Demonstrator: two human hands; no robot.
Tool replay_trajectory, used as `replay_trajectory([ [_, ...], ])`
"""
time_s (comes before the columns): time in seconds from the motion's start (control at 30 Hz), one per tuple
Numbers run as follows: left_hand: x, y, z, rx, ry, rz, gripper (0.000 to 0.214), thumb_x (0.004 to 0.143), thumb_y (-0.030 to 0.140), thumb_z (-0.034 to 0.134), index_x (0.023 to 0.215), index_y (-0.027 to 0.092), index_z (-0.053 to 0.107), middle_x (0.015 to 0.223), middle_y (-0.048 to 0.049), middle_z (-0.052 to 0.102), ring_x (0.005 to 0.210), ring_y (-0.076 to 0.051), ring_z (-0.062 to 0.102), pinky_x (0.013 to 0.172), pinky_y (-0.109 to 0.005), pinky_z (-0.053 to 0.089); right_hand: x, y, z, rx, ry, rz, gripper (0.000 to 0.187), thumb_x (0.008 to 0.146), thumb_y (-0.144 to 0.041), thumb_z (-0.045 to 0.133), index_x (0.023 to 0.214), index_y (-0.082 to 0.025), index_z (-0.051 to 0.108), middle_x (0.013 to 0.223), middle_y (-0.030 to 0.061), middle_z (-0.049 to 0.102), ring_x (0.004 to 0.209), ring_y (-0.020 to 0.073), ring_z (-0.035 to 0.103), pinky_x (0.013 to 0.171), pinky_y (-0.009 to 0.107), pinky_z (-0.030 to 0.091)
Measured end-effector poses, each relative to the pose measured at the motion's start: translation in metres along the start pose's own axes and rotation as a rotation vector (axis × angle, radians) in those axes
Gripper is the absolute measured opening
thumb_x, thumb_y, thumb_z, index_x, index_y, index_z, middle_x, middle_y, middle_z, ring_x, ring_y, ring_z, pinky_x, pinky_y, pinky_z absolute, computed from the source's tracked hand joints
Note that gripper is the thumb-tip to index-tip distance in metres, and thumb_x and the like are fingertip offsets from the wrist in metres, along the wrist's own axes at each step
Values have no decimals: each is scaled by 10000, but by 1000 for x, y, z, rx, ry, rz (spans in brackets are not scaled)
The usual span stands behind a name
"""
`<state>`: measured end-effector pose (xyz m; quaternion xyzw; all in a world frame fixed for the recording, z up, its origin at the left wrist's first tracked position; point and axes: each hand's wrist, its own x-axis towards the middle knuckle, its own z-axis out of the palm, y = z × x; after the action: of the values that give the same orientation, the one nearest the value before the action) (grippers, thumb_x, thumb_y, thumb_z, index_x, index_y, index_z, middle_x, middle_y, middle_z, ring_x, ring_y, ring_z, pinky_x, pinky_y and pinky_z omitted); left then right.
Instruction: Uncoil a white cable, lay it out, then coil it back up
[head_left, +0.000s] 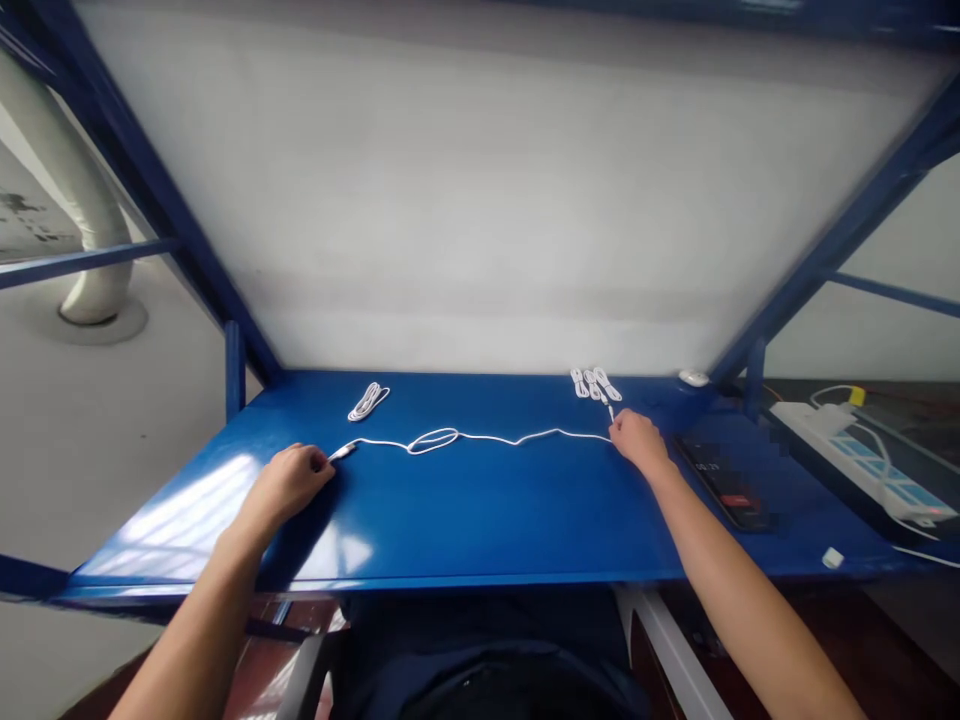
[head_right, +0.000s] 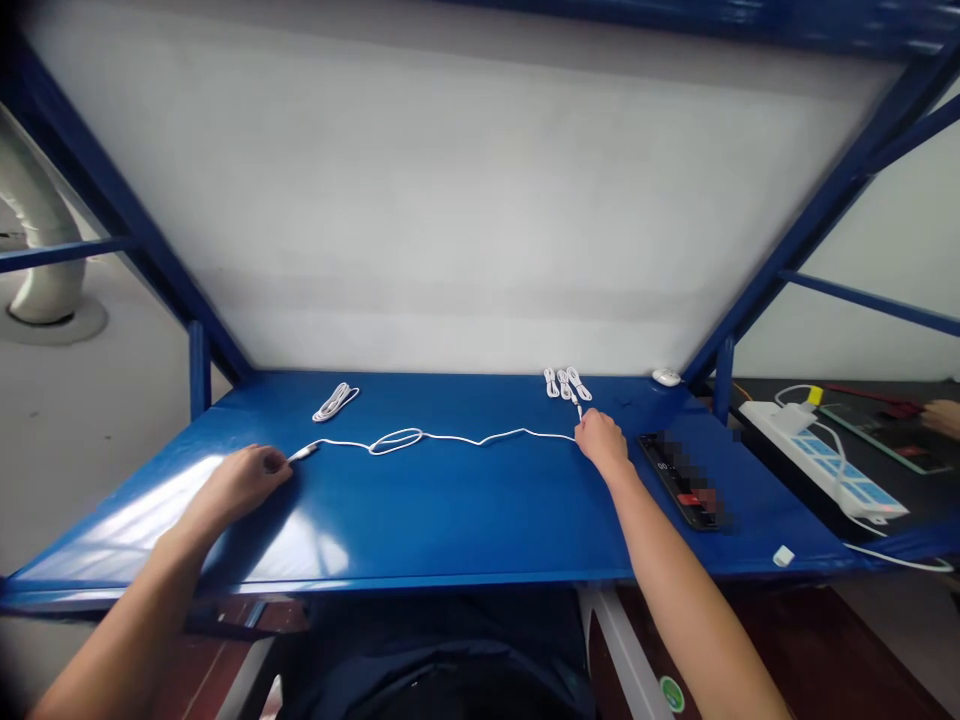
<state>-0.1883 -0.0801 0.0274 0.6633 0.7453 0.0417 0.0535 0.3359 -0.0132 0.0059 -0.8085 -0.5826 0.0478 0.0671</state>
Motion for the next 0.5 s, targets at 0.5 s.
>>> replay_trajectory([
  [0.5,-67,-58,-49,37,165,-412,248,776,491,444,812,356,649,599,101,655,714,-206,636,577,-232,422,3,4,0,44,82,92,263,852,-182,445,1031,-88,613,1013,212,631,921,286,636,740,346,469],
])
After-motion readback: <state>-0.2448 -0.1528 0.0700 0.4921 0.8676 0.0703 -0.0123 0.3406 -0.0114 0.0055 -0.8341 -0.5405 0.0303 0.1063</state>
